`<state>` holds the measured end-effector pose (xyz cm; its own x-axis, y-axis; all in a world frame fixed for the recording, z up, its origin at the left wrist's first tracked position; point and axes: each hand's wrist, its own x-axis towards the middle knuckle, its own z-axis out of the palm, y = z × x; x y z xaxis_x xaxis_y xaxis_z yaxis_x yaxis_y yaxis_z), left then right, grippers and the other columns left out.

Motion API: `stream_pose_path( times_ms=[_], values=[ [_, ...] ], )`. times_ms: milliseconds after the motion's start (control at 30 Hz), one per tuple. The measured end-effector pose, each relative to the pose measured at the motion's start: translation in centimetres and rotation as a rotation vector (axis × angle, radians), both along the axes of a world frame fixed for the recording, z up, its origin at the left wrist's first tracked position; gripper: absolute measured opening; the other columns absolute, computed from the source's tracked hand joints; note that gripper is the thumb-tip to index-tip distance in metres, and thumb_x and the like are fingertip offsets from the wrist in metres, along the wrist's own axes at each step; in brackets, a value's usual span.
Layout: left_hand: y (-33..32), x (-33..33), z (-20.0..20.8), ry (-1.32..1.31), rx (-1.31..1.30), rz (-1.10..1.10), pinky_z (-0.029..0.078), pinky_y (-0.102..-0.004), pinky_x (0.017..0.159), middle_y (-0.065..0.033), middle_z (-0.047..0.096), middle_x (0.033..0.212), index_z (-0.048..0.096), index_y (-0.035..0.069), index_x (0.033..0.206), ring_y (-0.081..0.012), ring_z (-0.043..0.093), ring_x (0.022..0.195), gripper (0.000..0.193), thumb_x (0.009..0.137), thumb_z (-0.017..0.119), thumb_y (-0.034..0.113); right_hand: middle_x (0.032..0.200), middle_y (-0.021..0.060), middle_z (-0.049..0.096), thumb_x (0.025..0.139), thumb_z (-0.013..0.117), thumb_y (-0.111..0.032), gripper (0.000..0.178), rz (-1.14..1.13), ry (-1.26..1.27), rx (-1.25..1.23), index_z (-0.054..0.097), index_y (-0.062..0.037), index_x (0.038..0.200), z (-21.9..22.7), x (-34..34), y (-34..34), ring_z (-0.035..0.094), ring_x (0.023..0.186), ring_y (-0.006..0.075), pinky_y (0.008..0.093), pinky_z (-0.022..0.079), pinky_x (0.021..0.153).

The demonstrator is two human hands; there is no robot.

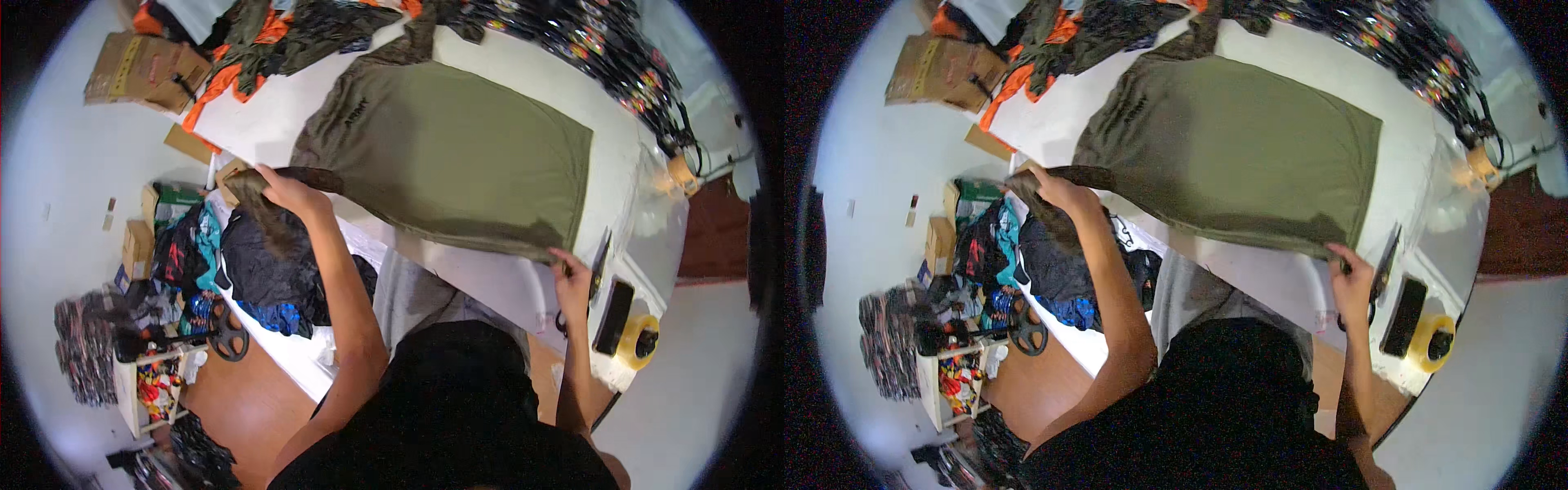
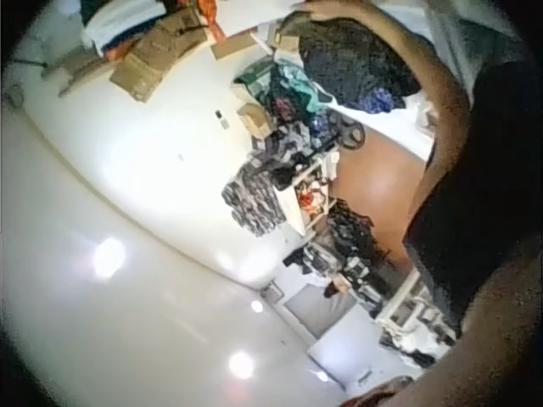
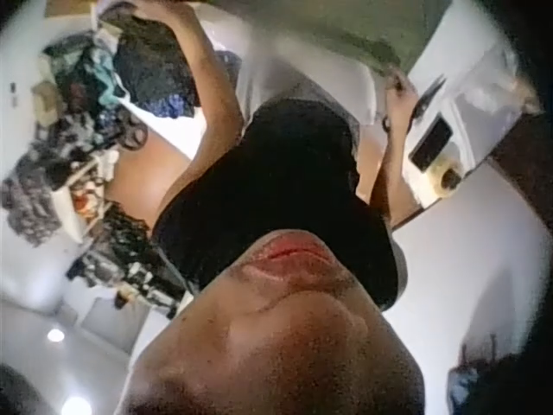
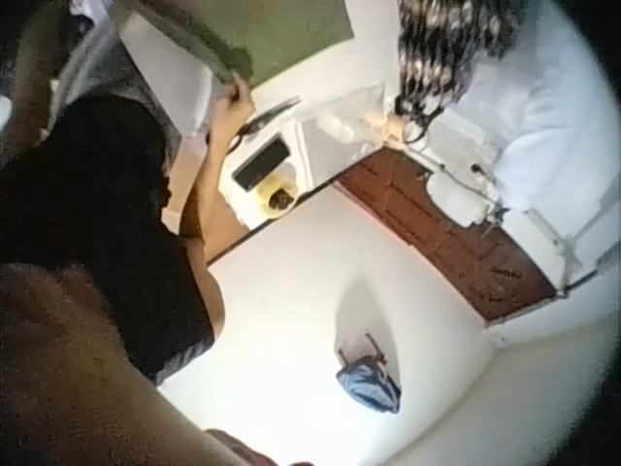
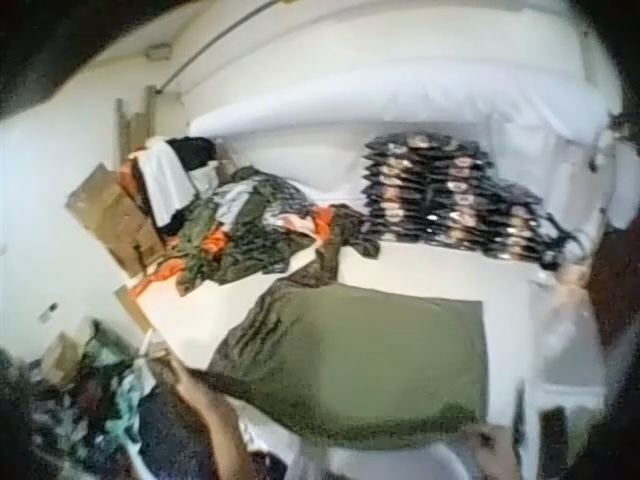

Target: Cutting and folding a camouflage shirt on a table.

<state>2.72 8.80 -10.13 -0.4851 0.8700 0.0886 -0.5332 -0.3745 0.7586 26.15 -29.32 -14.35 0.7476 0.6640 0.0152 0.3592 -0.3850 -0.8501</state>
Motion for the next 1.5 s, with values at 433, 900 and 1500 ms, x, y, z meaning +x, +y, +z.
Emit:
stream_pose_path(
  times_ms=[433,900,1500],
  values=[
    [8.7,10.7,-2.1,1.988,-0.090,-0.145,0.047,-0.0531,0.077,-0.0247,0.065,0.090,0.067,-0.003,0.086,-0.0403,0.063,0.088,0.077,0.079,0.045,0.070,0.068,0.0140,0.064,0.079,0.063,-0.010,0.019,-0.435,-0.271,0.026,0.066,0.0007,0.094,-3.7,10.9,6.3,0.059,0.057,0.0218,0.0320,0.046,0.058],
    [3.0,-3.4,-7.2,1.998,-0.140,0.048,0.048,-0.0474,0.079,-0.0227,0.054,0.117,0.053,0.003,0.120,-0.0427,0.054,0.100,0.053,0.079,0.066,0.032,0.142,0.0219,0.032,0.083,0.059,-0.046,0.062,-0.147,-0.660,-0.273,0.049,-0.0058,0.128,-4.5,1.1,15.4,0.025,0.133,0.0383,0.0521,0.018,0.108],
    [19.1,10.5,5.8,1.144,0.613,-0.812,0.046,-0.0367,0.089,-0.0176,0.050,0.130,0.044,0.005,0.133,-0.0254,0.057,0.109,0.050,0.086,0.061,0.015,0.146,0.0226,0.024,0.085,0.050,-0.054,0.072,-0.071,-0.662,-0.349,0.038,-0.0047,0.137,-5.0,0.4,15.6,0.018,0.137,0.0383,0.0526,0.011,0.110]
  ],
)
